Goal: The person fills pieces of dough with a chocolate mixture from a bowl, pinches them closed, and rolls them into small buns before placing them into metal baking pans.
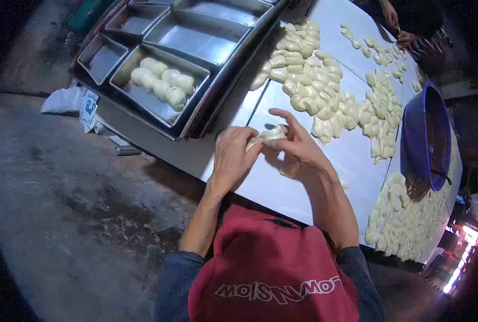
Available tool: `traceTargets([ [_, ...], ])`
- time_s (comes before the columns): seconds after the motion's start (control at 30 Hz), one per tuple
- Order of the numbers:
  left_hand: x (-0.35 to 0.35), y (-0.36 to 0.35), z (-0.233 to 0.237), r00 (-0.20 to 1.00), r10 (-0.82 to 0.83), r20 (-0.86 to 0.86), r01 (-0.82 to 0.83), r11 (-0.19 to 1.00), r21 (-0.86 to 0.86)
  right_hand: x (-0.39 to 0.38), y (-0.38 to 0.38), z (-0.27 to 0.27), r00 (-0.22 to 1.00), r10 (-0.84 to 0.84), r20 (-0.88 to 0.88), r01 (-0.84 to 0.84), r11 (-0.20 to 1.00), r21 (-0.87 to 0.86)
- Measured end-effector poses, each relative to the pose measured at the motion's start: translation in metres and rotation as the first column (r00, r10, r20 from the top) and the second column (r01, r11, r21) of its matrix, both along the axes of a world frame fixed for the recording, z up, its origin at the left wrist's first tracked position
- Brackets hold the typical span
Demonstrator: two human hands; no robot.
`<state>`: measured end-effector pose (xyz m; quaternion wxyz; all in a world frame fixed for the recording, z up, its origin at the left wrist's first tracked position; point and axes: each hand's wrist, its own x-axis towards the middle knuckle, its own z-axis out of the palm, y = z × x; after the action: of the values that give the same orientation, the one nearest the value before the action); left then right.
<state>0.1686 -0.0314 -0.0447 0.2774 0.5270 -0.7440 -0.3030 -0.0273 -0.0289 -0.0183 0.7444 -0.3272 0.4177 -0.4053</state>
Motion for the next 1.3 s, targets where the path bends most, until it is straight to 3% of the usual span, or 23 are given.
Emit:
traceTargets([
  [0.1, 0.001, -0.004, 0.007, 0.999, -0.034, 0.022, 0.031, 0.990, 0.134, -0.003, -0.005, -0.012, 0.952, 0.151, -0.268, -0.166, 0.986, -0.035],
  [0.13, 0.003, -0.004, 0.005, 0.999, -0.046, 0.008, 0.044, 0.990, 0.135, -0.003, -0.005, -0.016, 0.939, 0.118, -0.323, -0.134, 0.991, -0.028],
  [0.23, -0.001, -0.005, -0.004, 0.999, -0.055, -0.005, 0.053, 0.987, -0.148, -0.002, -0.004, -0.016, 0.873, 0.048, -0.486, -0.096, 0.993, -0.075],
  [0.37, -0.012, -0.007, 0.000, 0.992, -0.117, 0.051, 0.120, 0.991, -0.054, 0.003, -0.007, -0.007, 0.739, -0.034, -0.673, -0.217, 0.934, -0.285],
  [0.43, -0.012, -0.009, -0.005, 0.993, -0.114, 0.014, 0.115, 0.987, -0.109, 0.006, -0.005, 0.005, 0.663, -0.107, -0.741, -0.257, 0.897, -0.360],
  [0.47, -0.010, -0.009, -0.006, 0.991, -0.128, 0.041, 0.132, 0.984, -0.118, 0.002, -0.006, -0.011, 0.696, -0.123, -0.708, -0.242, 0.888, -0.391],
  [0.57, -0.009, -0.005, -0.009, 0.982, -0.170, 0.085, 0.183, 0.963, -0.197, -0.001, 0.001, -0.027, 0.831, -0.023, -0.555, -0.119, 0.969, -0.218],
  [0.63, -0.008, -0.002, -0.015, 0.979, -0.180, 0.092, 0.200, 0.932, -0.301, -0.001, 0.007, 0.004, 0.913, -0.041, -0.407, -0.035, 0.983, -0.179],
  [0.7, -0.006, 0.002, -0.016, 0.962, -0.164, 0.217, 0.212, 0.953, -0.216, -0.011, 0.015, 0.012, 0.956, -0.092, -0.277, 0.064, 0.992, -0.107],
  [0.73, -0.004, 0.002, -0.023, 0.956, -0.140, 0.256, 0.198, 0.956, -0.218, -0.022, 0.023, 0.009, 0.979, -0.190, -0.078, 0.185, 0.980, -0.069],
  [0.77, -0.003, 0.002, -0.027, 0.949, -0.115, 0.295, 0.185, 0.957, -0.222, -0.036, 0.025, 0.004, 0.956, -0.283, 0.081, 0.292, 0.947, -0.136],
  [0.83, -0.004, 0.001, -0.024, 0.919, -0.152, 0.364, 0.204, 0.973, -0.110, -0.061, 0.031, 0.020, 0.945, -0.299, 0.134, 0.320, 0.930, -0.179],
  [0.87, -0.004, 0.000, -0.019, 0.920, -0.182, 0.348, 0.201, 0.979, -0.020, -0.062, 0.036, 0.024, 0.898, -0.356, 0.259, 0.417, 0.877, -0.238],
  [0.9, -0.006, -0.002, -0.009, 0.919, -0.214, 0.330, 0.203, 0.977, 0.067, -0.064, 0.039, 0.029, 0.876, -0.388, 0.286, 0.446, 0.877, -0.177],
  [0.97, -0.019, -0.004, 0.009, 0.933, -0.224, 0.282, 0.230, 0.973, 0.013, -0.067, 0.037, 0.037, 0.892, -0.450, 0.039, 0.451, 0.892, -0.028],
  [1.0, -0.030, -0.007, 0.021, 0.955, -0.235, 0.179, 0.246, 0.969, -0.036, -0.056, 0.038, 0.050, 0.853, -0.523, 0.001, 0.522, 0.851, 0.061],
  [1.03, -0.043, -0.009, 0.036, 0.952, -0.282, 0.116, 0.291, 0.954, -0.069, -0.061, 0.043, 0.044, 0.882, -0.467, 0.058, 0.464, 0.884, 0.060],
  [1.1, -0.070, -0.013, 0.053, 0.916, -0.354, -0.189, 0.373, 0.925, 0.077, -0.061, 0.052, 0.035, 0.872, -0.489, 0.018, 0.488, 0.872, 0.045],
  [1.13, -0.088, -0.010, 0.047, 0.891, -0.259, -0.374, 0.354, 0.911, 0.212, -0.066, 0.055, 0.032, 0.867, -0.498, -0.002, 0.498, 0.866, 0.043],
  [1.17, -0.100, -0.011, 0.052, 0.884, -0.204, -0.421, 0.372, 0.851, 0.370, -0.072, 0.059, 0.035, 0.862, -0.500, -0.089, 0.503, 0.864, 0.019],
  [1.23, -0.116, -0.007, 0.048, 0.901, -0.210, -0.380, 0.364, 0.843, 0.397, -0.085, 0.066, 0.035, 0.783, -0.523, -0.335, 0.536, 0.842, -0.061],
  [1.27, -0.125, -0.005, 0.040, 0.896, -0.218, -0.387, 0.378, 0.833, 0.404, -0.096, 0.075, 0.023, 0.768, -0.556, -0.319, 0.570, 0.819, -0.055],
  [1.3, -0.134, 0.000, 0.033, 0.889, -0.228, -0.397, 0.394, 0.823, 0.410, -0.102, 0.080, 0.021, 0.699, -0.633, -0.332, 0.611, 0.770, -0.182],
])
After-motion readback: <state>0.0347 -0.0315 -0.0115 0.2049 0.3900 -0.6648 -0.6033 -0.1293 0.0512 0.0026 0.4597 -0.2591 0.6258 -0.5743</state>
